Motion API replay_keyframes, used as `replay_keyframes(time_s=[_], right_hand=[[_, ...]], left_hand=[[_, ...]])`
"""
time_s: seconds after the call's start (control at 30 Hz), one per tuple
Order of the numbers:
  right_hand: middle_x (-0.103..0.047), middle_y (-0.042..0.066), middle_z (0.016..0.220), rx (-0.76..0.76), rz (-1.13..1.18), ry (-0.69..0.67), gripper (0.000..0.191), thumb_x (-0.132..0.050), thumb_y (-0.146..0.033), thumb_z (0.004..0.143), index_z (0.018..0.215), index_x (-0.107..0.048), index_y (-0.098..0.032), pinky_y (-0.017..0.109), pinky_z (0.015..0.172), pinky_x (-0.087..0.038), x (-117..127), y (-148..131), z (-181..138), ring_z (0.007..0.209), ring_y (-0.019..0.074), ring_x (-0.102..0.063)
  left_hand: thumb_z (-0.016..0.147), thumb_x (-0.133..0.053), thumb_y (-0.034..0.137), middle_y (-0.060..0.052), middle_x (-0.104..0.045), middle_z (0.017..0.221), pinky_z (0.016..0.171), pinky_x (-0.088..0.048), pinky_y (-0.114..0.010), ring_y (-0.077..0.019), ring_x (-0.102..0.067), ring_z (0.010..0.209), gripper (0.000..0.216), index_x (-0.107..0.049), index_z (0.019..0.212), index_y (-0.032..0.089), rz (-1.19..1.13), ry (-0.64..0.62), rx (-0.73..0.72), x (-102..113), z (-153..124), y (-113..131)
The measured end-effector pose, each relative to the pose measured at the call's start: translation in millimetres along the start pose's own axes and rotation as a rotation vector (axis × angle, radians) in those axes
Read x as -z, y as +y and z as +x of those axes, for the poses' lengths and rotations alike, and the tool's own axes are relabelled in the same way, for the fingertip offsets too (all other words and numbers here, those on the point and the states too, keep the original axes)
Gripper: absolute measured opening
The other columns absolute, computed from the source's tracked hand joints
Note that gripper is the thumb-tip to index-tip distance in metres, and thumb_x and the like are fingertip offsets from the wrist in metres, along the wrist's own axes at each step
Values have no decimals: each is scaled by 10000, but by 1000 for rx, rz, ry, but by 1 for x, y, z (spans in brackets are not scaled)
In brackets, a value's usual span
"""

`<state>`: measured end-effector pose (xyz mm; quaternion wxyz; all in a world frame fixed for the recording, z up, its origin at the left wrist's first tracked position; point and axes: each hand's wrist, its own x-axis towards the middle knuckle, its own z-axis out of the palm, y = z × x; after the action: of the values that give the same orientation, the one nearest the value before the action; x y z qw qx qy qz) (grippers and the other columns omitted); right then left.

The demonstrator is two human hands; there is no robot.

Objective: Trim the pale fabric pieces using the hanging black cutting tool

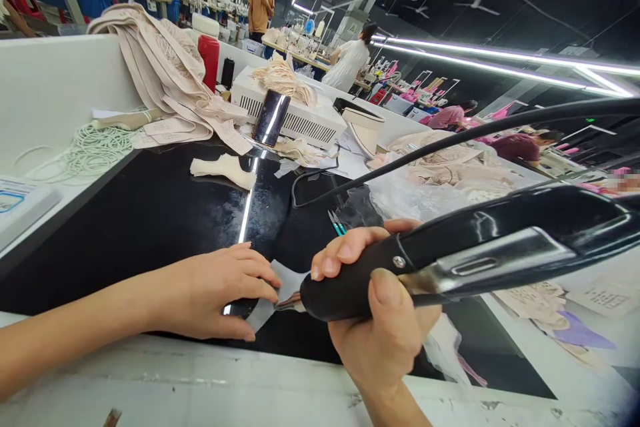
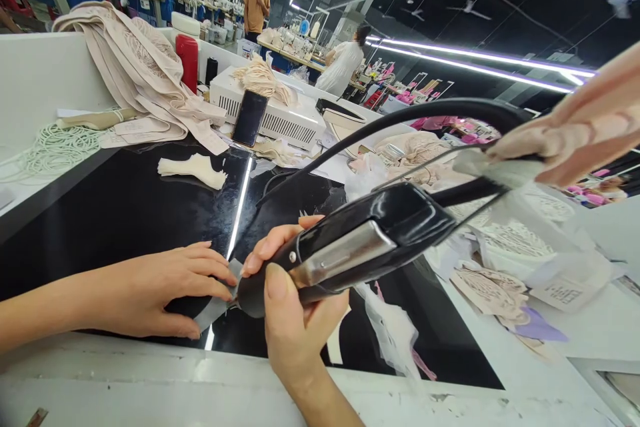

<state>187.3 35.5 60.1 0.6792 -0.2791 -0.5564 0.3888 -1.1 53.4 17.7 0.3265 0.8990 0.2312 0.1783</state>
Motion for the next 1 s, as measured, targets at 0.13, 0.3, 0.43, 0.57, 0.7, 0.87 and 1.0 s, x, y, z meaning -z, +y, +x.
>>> replay_keyframes(time_s=[0.13, 0.3, 0.43, 0.57, 0.7, 0.87, 1.0], right_hand=[[-592, -51, 794, -18, 19, -2, 266, -682, -299, 873, 1110, -561, -299, 273, 528, -529, -2, -1, 0, 605, 128, -602], [-589, -57, 775, -36, 70, -8, 313, -727, -350, 842, 1088, -549, -278, 254, 523, -507, -8, -7, -4, 585, 113, -571], [-574, -50, 773, -50, 53, -50, 348, -749, -386, 825, 1092, -547, -288, 272, 511, -500, -11, -8, -8, 572, 123, -541], [-563, -45, 775, -29, 43, -52, 287, -705, -361, 865, 1098, -553, -292, 279, 512, -499, -14, -5, -11, 572, 125, -537], [-593, -50, 786, -33, 71, -69, 310, -709, -343, 866, 1128, -548, -295, 282, 528, -516, -13, -4, -11, 584, 121, -568], [-627, -51, 751, 7, 80, 74, 298, -746, -293, 811, 1061, -589, -253, 233, 503, -511, -3, -8, 4, 578, 107, -581], [-639, -53, 721, 44, 45, 179, 287, -758, -260, 772, 1020, -614, -245, 242, 505, -531, 9, -8, 16, 562, 110, -580]], left_hand=[[775, -820, 178, -66, -648, 1350, 1104, -398, -446, -282, -568, 1258, 522, -645, 1258, 268, -5, 0, 2, 0, 0, -1], [803, -814, 218, -78, -649, 1346, 1121, -378, -435, -278, -545, 1283, 469, -649, 1242, 233, -2, -17, 1, 2, 0, -2], [782, -833, 220, -75, -651, 1342, 1107, -394, -447, -288, -555, 1269, 517, -643, 1262, 254, -7, 9, 4, 2, -1, -2], [774, -834, 208, -70, -657, 1325, 1113, -396, -435, -279, -565, 1254, 484, -655, 1222, 246, -3, 3, 0, 2, 1, -1], [768, -844, 206, -80, -664, 1307, 1112, -397, -420, -281, -554, 1265, 475, -656, 1204, 213, 10, -18, 3, 3, 3, -1], [822, -812, 280, -54, -691, 1206, 1154, -337, -436, -247, -604, 1180, 290, -695, 1084, 233, -22, 25, -4, 3, 1, -1], [882, -745, 306, -68, -660, 1240, 1210, -231, -505, -240, -593, 1198, 197, -682, 1052, 230, 23, 47, 17, -1, 0, -1]])
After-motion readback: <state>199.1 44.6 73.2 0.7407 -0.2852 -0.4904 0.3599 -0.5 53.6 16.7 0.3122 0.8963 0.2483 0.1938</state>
